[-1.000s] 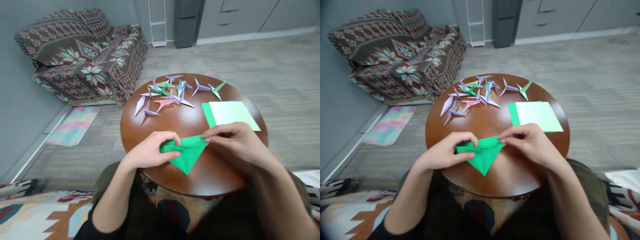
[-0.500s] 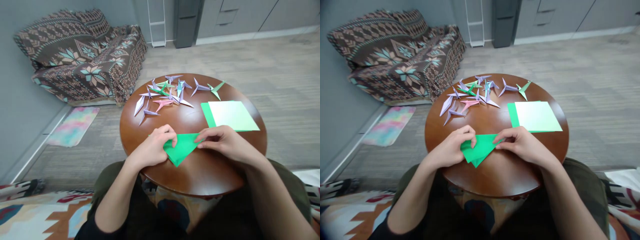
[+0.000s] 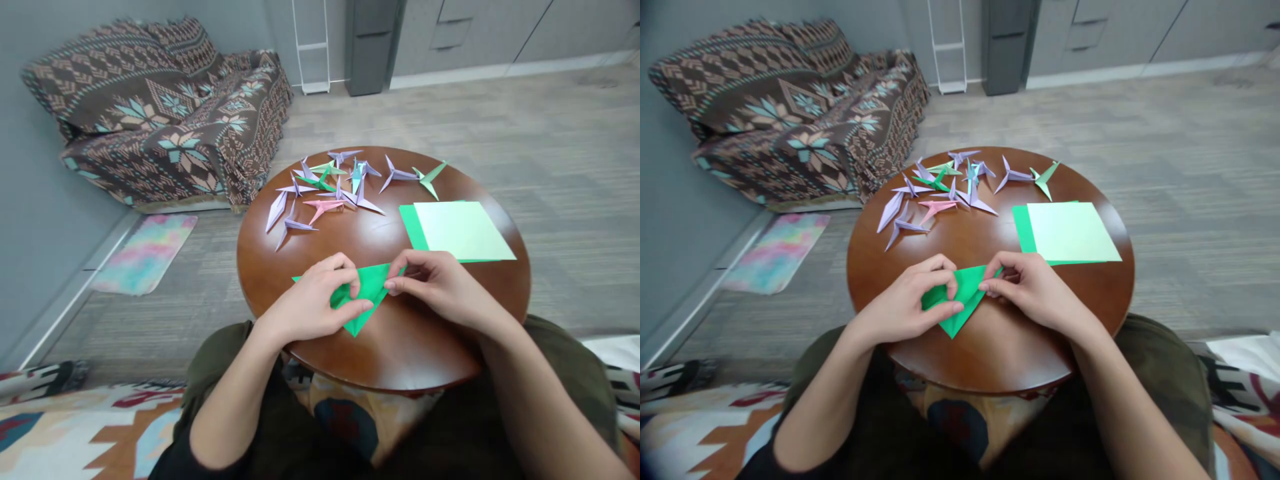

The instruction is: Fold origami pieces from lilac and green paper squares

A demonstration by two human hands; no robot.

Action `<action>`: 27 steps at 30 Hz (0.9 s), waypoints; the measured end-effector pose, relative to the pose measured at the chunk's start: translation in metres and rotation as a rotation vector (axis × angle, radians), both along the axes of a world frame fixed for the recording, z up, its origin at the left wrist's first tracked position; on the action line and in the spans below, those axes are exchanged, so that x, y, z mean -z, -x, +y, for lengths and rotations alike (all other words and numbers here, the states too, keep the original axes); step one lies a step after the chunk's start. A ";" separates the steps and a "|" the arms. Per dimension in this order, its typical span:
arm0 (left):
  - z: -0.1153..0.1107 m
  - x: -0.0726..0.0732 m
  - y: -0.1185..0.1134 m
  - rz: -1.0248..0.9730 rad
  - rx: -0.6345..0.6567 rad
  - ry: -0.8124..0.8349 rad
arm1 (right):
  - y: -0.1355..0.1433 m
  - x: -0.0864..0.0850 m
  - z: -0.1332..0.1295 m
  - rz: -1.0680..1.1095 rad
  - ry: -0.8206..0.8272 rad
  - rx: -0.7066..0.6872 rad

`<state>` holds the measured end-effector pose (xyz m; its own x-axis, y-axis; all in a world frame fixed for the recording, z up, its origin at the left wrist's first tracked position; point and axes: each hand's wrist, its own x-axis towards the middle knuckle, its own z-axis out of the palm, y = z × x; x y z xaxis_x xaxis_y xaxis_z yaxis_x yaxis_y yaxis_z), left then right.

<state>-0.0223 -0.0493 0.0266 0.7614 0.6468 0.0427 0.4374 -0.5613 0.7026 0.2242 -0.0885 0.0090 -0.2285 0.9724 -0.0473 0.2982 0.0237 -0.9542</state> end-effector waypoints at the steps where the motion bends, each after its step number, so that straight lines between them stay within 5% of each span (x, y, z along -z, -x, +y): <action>1: 0.001 0.000 0.001 -0.019 0.000 0.000 | 0.000 0.001 0.000 0.007 -0.021 0.006; 13: 0.008 0.005 0.006 -0.155 -0.086 -0.169 | -0.002 0.004 0.001 -0.087 -0.195 0.178; 19: 0.008 0.018 -0.001 -0.489 -0.523 -0.350 | 0.003 0.004 -0.003 -0.167 -0.518 0.400; 22: 0.007 0.024 -0.008 -0.865 -0.657 -0.003 | 0.015 0.000 -0.010 -0.132 -0.657 0.594; 24: 0.003 0.026 -0.015 -1.055 -0.588 0.406 | 0.026 -0.002 -0.014 -0.028 -0.685 0.707; 27: -0.007 0.025 -0.024 -1.089 -0.424 0.866 | 0.039 -0.001 -0.018 0.039 -0.694 0.673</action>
<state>0.0013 -0.0558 0.0013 0.3558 0.9332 -0.0499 -0.5015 0.2357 0.8324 0.1848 -0.1066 0.0098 0.3974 0.7086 0.5830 0.4237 0.4219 -0.8016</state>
